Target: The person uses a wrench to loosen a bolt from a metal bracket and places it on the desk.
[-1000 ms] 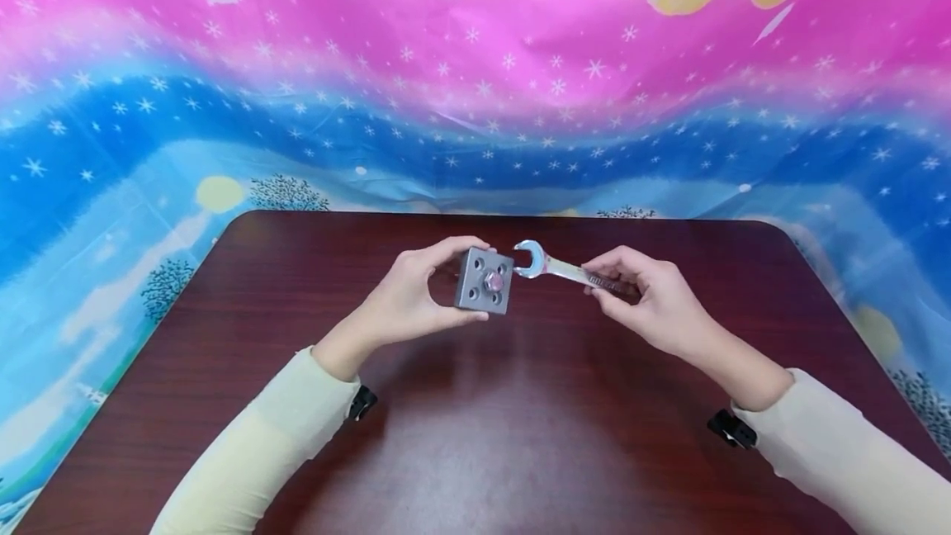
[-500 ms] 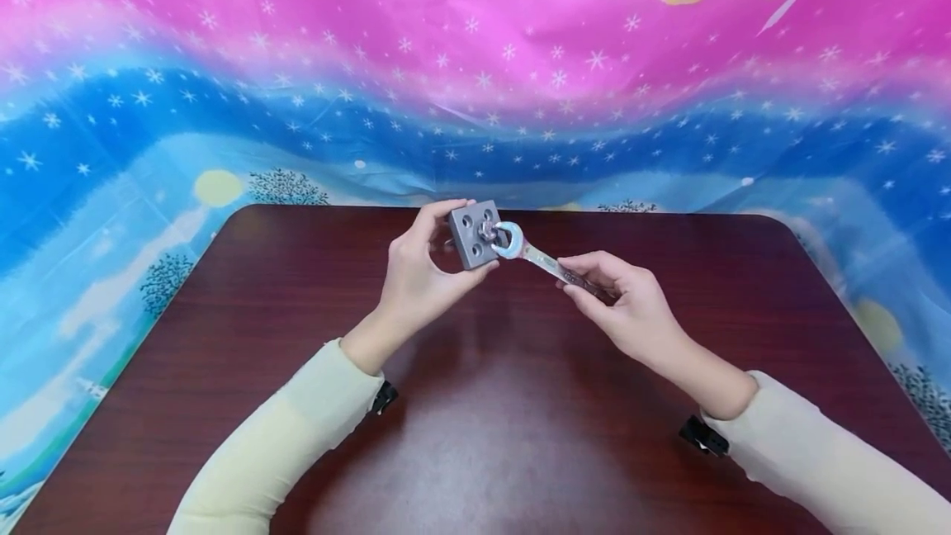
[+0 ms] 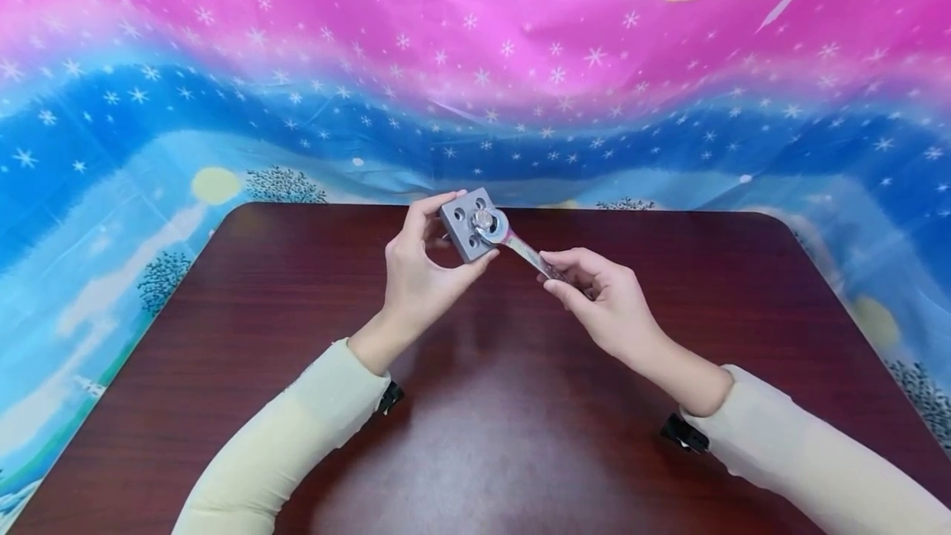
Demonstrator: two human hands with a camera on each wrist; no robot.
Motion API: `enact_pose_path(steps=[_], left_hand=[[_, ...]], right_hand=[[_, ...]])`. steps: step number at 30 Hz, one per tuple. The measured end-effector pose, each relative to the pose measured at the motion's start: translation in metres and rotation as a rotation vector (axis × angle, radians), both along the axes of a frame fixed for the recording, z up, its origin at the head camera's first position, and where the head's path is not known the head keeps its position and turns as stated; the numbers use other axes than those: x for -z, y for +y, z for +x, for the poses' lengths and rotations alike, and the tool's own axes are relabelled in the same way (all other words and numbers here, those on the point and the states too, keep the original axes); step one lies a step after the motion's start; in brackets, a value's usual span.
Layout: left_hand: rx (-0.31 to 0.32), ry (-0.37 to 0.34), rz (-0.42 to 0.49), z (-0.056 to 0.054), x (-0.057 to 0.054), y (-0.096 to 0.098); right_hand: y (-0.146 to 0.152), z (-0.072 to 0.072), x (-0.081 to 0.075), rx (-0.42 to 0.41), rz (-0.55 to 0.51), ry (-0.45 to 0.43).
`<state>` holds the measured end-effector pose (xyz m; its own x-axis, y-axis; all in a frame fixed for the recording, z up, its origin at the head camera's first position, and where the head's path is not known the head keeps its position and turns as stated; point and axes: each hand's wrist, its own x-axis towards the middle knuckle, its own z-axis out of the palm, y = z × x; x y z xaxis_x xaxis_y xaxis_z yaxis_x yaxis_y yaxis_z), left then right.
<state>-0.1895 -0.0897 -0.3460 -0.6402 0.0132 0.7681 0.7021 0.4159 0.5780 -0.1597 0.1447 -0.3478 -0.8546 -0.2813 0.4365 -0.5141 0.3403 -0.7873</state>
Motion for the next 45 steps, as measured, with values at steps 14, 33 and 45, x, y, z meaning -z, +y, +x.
enact_pose_path(steps=[14,33,45], left_hand=[[0.128,-0.044,-0.011,0.003,0.003,-0.003],[0.555,-0.295,-0.154,0.008,-0.011,-0.02],[0.675,-0.439,-0.239,0.018,-0.008,-0.03]], right_hand=[[0.007,-0.014,-0.002,-0.12,-0.064,-0.045],[0.041,-0.034,-0.024,-0.308,0.16,0.039],[0.042,-0.036,-0.026,-0.474,0.206,0.05]])
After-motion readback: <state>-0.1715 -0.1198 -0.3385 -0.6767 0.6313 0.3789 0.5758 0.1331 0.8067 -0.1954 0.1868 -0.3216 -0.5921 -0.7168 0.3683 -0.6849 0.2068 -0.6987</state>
